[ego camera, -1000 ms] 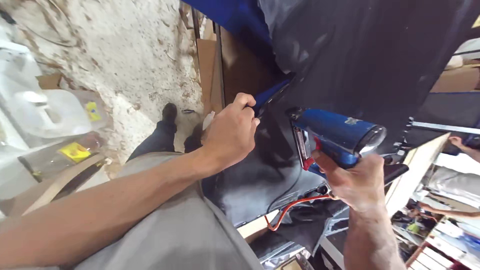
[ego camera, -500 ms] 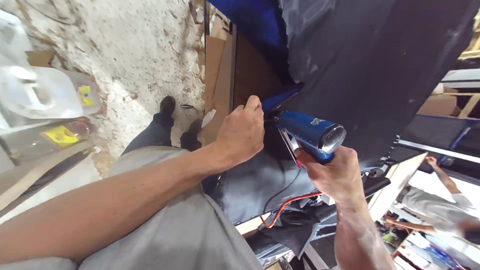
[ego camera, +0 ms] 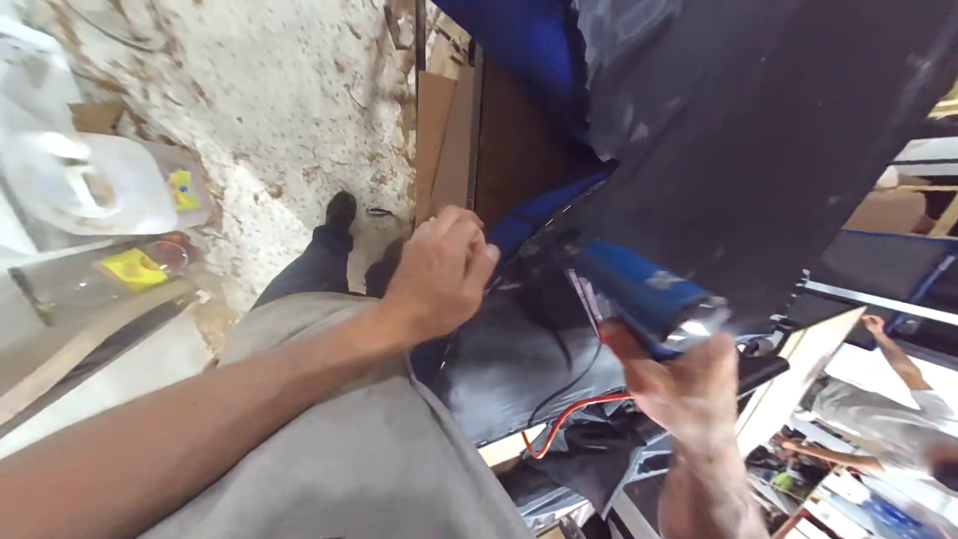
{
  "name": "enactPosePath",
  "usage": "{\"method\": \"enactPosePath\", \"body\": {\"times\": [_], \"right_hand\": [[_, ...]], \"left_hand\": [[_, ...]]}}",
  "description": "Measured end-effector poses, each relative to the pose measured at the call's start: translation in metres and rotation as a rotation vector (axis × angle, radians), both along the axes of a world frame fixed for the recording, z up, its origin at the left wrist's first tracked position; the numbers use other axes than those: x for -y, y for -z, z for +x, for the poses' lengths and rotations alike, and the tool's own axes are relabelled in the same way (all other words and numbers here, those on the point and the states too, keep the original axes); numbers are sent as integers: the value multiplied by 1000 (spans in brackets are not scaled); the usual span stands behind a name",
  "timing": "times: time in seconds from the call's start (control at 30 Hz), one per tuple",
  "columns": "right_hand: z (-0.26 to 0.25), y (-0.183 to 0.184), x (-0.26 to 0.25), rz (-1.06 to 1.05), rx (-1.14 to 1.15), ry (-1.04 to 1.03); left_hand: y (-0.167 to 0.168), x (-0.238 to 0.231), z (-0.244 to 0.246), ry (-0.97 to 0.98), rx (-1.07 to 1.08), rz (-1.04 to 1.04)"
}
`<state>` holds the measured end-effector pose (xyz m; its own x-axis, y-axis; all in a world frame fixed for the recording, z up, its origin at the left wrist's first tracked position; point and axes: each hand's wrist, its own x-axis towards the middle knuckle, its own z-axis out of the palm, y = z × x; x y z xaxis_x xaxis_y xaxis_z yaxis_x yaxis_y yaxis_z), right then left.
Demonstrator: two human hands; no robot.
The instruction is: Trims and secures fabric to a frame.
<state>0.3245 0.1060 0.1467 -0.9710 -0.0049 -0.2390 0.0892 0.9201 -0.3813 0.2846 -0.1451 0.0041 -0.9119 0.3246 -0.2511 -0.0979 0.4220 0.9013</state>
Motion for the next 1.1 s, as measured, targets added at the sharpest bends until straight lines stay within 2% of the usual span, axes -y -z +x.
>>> {"method": "enactPosePath", "body": {"times": [0.17, 0.37, 0.5, 0.6, 0.8, 1.0, 1.07, 1.1], "right_hand": [[9, -23, -12, -139, -83, 68], [19, 0, -1, -90, 42, 53], [19, 5, 4, -20, 71, 9], [15, 5, 6, -6, 68, -17], [17, 2, 6, -14, 60, 0], [22, 3, 8, 8, 55, -14], [19, 4, 11, 32, 55, -41], [17, 5, 12, 40, 55, -55]], "left_hand": [[-9, -20, 4, 55, -127, -127], [-13, -29, 7, 110, -240, -217], [-16, -30, 7, 162, -221, -204], [-16, -30, 11, 187, -286, -180], [-14, -34, 8, 86, -210, -100], [-19, -33, 1, 147, -237, -224], [-18, -26, -3, 194, -166, -307], [-12, -17, -6, 222, -63, -354]]}}
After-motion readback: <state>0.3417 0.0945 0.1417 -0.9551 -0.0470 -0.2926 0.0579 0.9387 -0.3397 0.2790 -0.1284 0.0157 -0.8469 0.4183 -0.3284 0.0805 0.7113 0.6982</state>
